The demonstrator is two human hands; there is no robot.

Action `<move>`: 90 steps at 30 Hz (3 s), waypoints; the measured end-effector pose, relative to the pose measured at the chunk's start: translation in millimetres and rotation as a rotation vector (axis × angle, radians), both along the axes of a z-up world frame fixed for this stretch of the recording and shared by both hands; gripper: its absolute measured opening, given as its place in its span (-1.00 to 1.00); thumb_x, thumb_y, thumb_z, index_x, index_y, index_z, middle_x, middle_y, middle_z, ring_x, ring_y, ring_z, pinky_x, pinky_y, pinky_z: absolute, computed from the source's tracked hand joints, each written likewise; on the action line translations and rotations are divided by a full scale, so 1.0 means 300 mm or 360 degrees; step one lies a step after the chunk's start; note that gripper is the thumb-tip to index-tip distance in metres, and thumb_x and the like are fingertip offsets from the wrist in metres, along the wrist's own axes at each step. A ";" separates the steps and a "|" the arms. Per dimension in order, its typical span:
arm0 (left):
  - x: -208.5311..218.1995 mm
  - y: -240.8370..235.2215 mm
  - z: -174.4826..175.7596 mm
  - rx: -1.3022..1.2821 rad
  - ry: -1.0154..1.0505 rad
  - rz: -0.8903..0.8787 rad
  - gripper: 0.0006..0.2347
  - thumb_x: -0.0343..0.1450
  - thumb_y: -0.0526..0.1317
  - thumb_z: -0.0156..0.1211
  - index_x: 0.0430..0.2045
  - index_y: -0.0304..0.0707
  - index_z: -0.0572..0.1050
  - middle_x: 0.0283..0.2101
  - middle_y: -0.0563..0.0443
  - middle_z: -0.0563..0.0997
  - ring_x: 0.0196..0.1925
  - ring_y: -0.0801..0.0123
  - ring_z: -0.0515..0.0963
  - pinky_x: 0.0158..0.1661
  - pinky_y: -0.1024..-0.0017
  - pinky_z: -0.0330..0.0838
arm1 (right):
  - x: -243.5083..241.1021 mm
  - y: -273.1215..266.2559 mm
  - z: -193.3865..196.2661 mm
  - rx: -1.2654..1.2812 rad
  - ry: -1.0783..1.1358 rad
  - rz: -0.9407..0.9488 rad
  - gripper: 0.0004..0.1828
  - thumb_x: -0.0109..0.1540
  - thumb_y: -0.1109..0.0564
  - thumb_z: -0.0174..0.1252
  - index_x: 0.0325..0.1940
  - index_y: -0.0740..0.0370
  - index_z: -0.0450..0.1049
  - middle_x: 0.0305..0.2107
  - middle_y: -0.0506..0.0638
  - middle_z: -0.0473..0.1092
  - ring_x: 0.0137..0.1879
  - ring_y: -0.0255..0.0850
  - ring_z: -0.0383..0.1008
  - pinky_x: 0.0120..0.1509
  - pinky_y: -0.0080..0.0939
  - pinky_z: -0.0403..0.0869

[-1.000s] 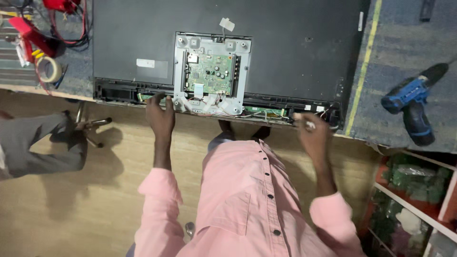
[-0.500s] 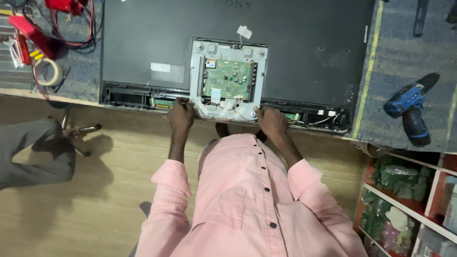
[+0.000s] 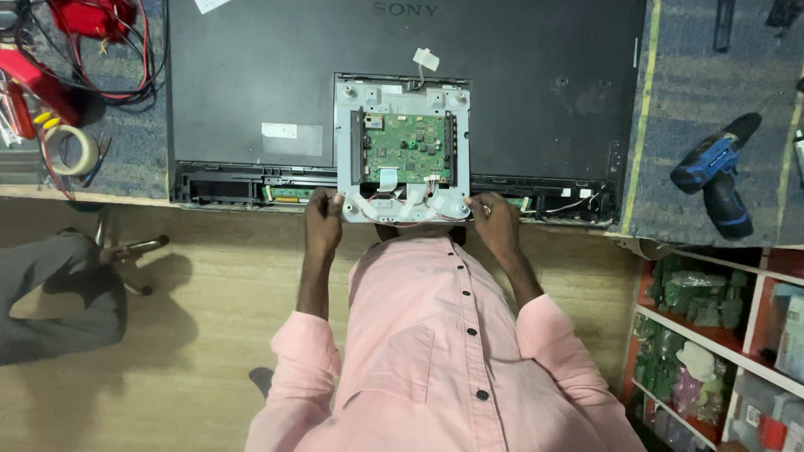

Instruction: The person uses a cordless drill to remove screws from a circuit board mounted inside a disassembled television. They then disconnect several ribbon cables and wire connectors from the board and surrounding components.

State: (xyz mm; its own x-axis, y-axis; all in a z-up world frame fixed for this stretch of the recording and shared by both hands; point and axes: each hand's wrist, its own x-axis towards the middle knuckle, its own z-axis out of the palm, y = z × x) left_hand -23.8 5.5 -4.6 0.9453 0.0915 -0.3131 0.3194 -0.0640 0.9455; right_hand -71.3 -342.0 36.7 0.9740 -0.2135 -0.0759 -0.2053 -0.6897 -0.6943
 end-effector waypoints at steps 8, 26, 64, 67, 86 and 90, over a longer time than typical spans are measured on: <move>-0.127 -0.064 0.057 0.0053 0.0127 0.0237 -0.90 0.54 -0.28 0.08 -0.32 -0.34 0.44 -0.37 0.11 0.52 -0.31 0.54 0.39 -0.25 0.50 0.34 | -0.044 -0.027 0.003 0.0104 -0.0136 -0.0011 -0.86 0.30 0.21 0.16 -0.18 0.24 0.63 -0.34 0.07 0.51 -0.31 -0.09 0.53 -0.29 -0.16 0.44; -0.040 -0.056 -0.037 0.0208 -0.0064 0.0354 -0.84 0.56 -0.28 0.04 -0.16 -0.46 0.48 -0.22 -0.09 0.61 -0.16 0.37 0.55 -0.06 0.41 0.45 | -0.007 0.003 0.020 -0.0033 -0.0074 0.0143 -0.77 0.34 0.06 0.25 -0.20 0.30 0.62 -0.41 0.13 0.47 -0.34 -0.02 0.47 -0.26 -0.04 0.37; 0.009 -0.146 0.233 0.1433 -0.0265 -0.0172 -0.75 0.49 -0.07 0.18 -0.17 -0.27 0.63 -0.09 -0.21 0.43 0.02 -0.01 0.35 0.03 0.03 0.21 | 0.291 0.380 0.179 -0.0491 -0.0447 0.0819 -0.87 0.31 0.16 0.29 -0.10 0.24 0.58 -0.33 0.07 0.47 -0.18 -0.02 0.52 -0.07 0.00 0.42; 0.004 -0.200 0.221 0.1441 -0.0238 -0.0223 -0.75 0.44 -0.05 0.22 -0.21 -0.22 0.65 -0.14 -0.18 0.42 0.00 0.00 0.35 0.03 0.03 0.17 | 0.325 0.397 0.158 -0.0679 -0.0467 0.1012 -0.84 0.29 0.18 0.27 -0.06 0.25 0.60 -0.34 0.07 0.46 -0.18 -0.04 0.51 -0.03 0.00 0.40; 0.037 -0.231 0.150 0.1373 -0.0216 -0.0071 -0.77 0.42 0.05 0.27 -0.34 -0.04 0.71 -0.11 -0.13 0.30 0.00 0.00 0.27 -0.03 -0.04 0.09 | 0.363 0.388 0.018 -0.1096 -0.0510 0.1375 -0.69 0.21 0.29 0.20 0.05 0.36 0.52 -0.21 0.14 0.53 -0.09 -0.06 0.59 0.07 -0.04 0.50; 0.044 -0.228 0.161 0.1285 -0.0176 -0.0037 -0.77 0.40 0.03 0.29 -0.38 -0.07 0.71 -0.10 -0.10 0.29 0.02 0.00 0.25 0.00 -0.02 0.05 | 0.336 0.402 0.106 -0.0514 -0.0314 0.0921 -0.79 0.27 0.25 0.23 -0.01 0.31 0.59 -0.29 0.15 0.53 -0.19 0.01 0.57 -0.08 -0.01 0.50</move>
State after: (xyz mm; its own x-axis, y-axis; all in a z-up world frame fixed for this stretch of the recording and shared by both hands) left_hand -10.6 -63.1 43.5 0.9713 0.2293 -0.0638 0.2172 -0.7449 0.6308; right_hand 29.5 -221.3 68.6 0.9272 0.3625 0.0946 0.3671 -0.8289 -0.4220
